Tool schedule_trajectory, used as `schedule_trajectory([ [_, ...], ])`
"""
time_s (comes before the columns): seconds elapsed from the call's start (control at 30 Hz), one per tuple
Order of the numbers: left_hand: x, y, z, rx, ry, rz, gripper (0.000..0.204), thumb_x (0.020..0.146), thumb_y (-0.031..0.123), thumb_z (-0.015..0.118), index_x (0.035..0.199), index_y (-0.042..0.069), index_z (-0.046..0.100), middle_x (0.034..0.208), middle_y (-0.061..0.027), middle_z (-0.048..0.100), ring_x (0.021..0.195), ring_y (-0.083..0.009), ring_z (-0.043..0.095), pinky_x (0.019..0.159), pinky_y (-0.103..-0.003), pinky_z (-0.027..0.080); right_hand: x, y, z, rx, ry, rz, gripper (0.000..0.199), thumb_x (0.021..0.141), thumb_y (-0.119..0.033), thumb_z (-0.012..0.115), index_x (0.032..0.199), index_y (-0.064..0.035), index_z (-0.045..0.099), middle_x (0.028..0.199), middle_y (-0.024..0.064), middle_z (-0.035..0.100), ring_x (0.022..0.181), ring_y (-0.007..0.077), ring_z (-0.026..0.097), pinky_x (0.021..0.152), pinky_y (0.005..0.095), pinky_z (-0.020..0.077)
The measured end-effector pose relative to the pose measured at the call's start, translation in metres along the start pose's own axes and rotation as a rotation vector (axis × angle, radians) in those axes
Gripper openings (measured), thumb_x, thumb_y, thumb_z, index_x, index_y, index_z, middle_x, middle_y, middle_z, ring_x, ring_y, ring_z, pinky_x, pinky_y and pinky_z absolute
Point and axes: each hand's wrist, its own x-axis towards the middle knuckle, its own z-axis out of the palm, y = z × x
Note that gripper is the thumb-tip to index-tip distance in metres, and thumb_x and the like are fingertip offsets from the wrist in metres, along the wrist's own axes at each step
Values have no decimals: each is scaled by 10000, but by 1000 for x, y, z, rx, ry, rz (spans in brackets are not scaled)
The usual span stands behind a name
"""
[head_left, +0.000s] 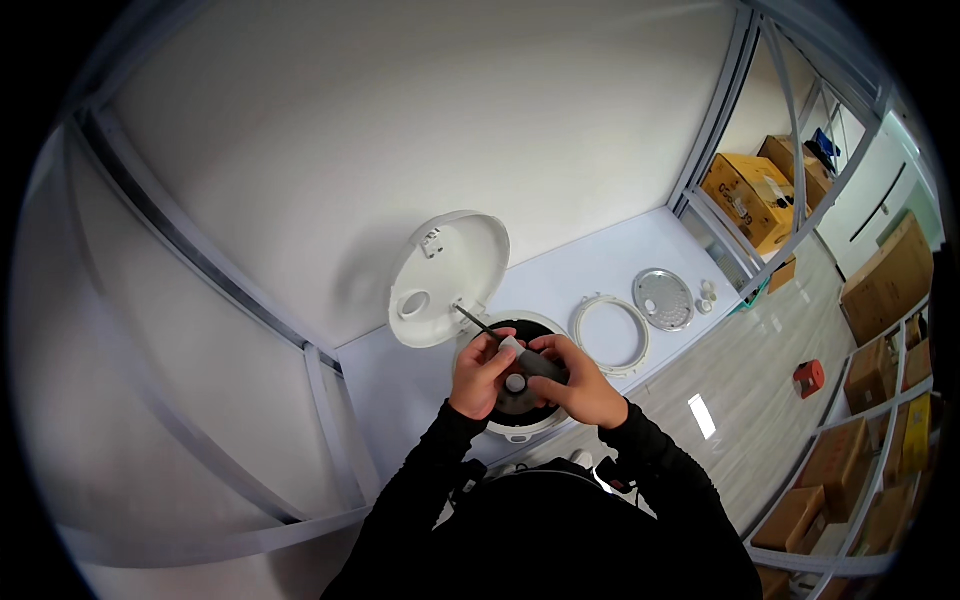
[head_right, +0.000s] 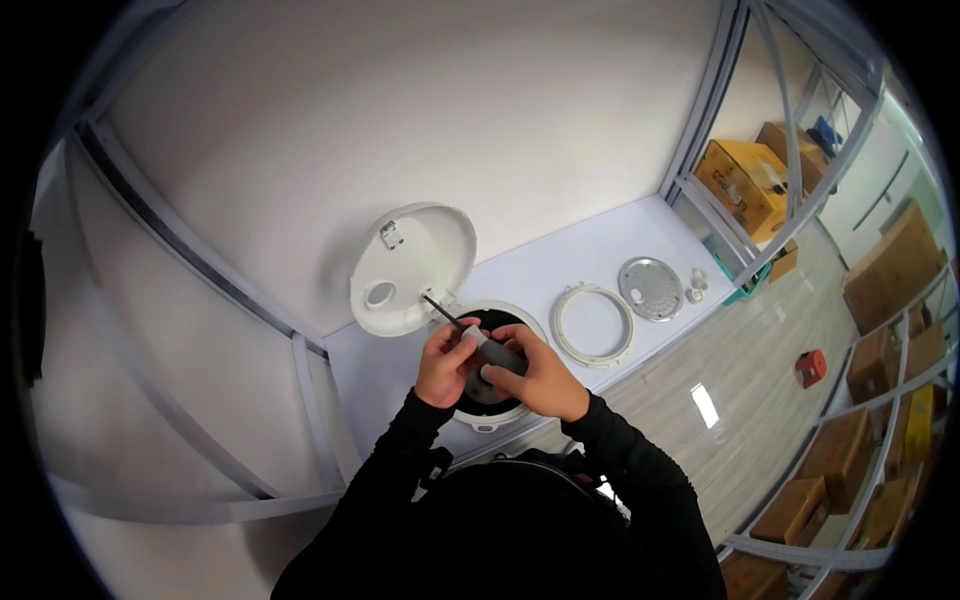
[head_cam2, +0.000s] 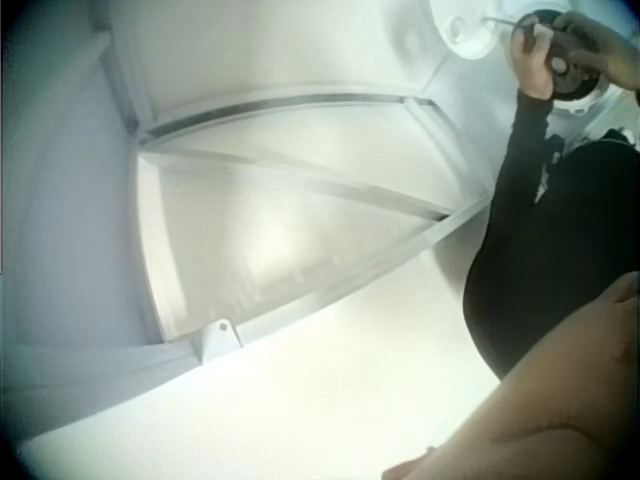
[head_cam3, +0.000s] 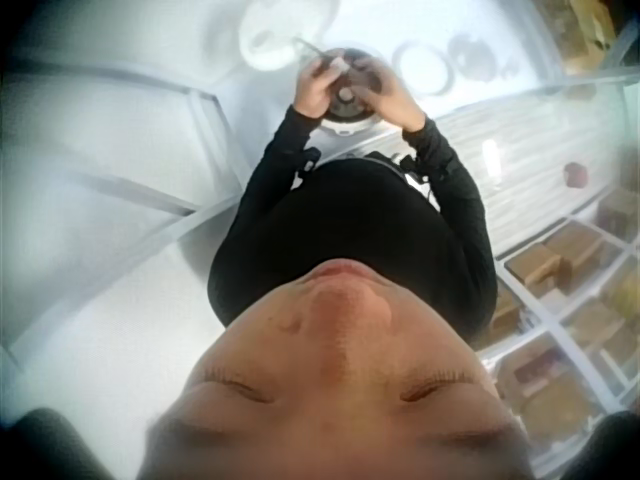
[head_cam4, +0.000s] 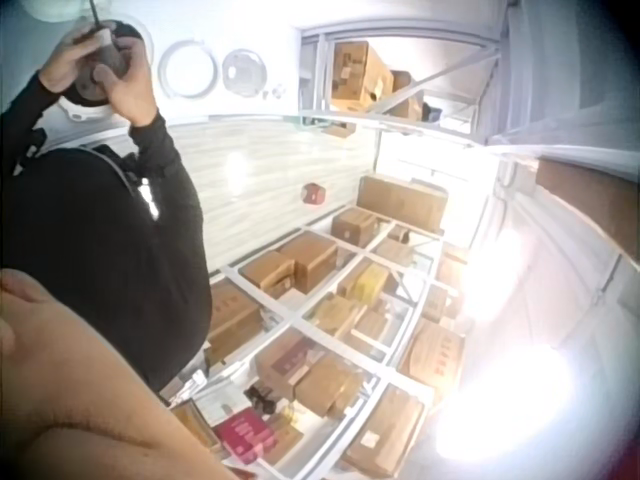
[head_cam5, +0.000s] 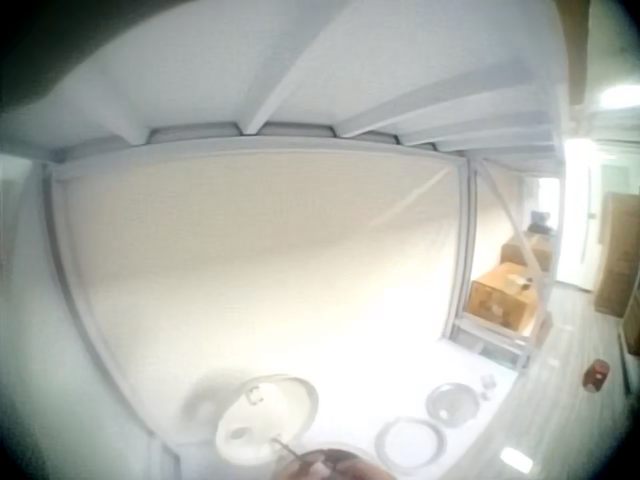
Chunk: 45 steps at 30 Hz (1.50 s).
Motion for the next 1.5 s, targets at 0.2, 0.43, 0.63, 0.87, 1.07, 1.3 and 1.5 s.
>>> schedule_trajectory([
  [0.2,5,-8,-12,113,65,-20,305,1023,111,668,1315,45,611,1061,-12,639,848,-108,638,758,-263,532,-11,-1,5,-626,156,-454,511,935,-111,727,1399,-43,524,1047,105,665,766,195,665,730,369,545],
  [0.43,-3,15,14,-51,-55,5,327,1053,179,637,1346,34,618,1202,-62,672,1006,-154,678,814,-298,570,-7,5,0,-22,94,45,407,1040,-224,627,1375,-15,534,951,65,714,745,138,633,699,316,525],
  [0.63,2,-5,-5,35,23,17,335,1021,135,684,1335,35,624,1116,-54,681,981,-145,671,804,-292,571,-7,12,-4,-294,83,-236,393,1026,-235,656,1340,-15,569,935,62,690,729,137,621,676,293,506],
  [0.87,4,-4,-10,11,42,4,312,1013,80,662,1319,32,628,1133,-42,640,948,-126,648,784,-290,570,-10,13,4,-270,161,-206,372,1018,-207,663,1330,-23,581,908,102,705,710,157,638,674,307,523],
  [1.07,-5,13,14,-67,-19,10,330,1010,52,643,1338,28,614,1207,-63,623,991,-133,648,825,-297,568,-5,9,-8,274,62,123,354,1029,-190,641,1333,-23,571,918,85,709,721,162,638,685,303,532],
  [1.3,9,-14,-30,161,53,-29,356,1021,106,671,1360,25,598,1252,-89,663,1089,-160,661,942,-342,555,-8,10,5,-485,145,-435,500,932,-261,779,1324,-18,587,996,131,720,858,223,675,783,361,553],
  [1.5,-1,9,8,-62,-42,31,369,1019,78,659,1375,21,583,1270,-98,658,1095,-168,662,955,-351,558,-8,12,4,-28,200,13,373,1025,-246,663,1298,0,599,971,103,714,787,145,666,689,296,534],
])
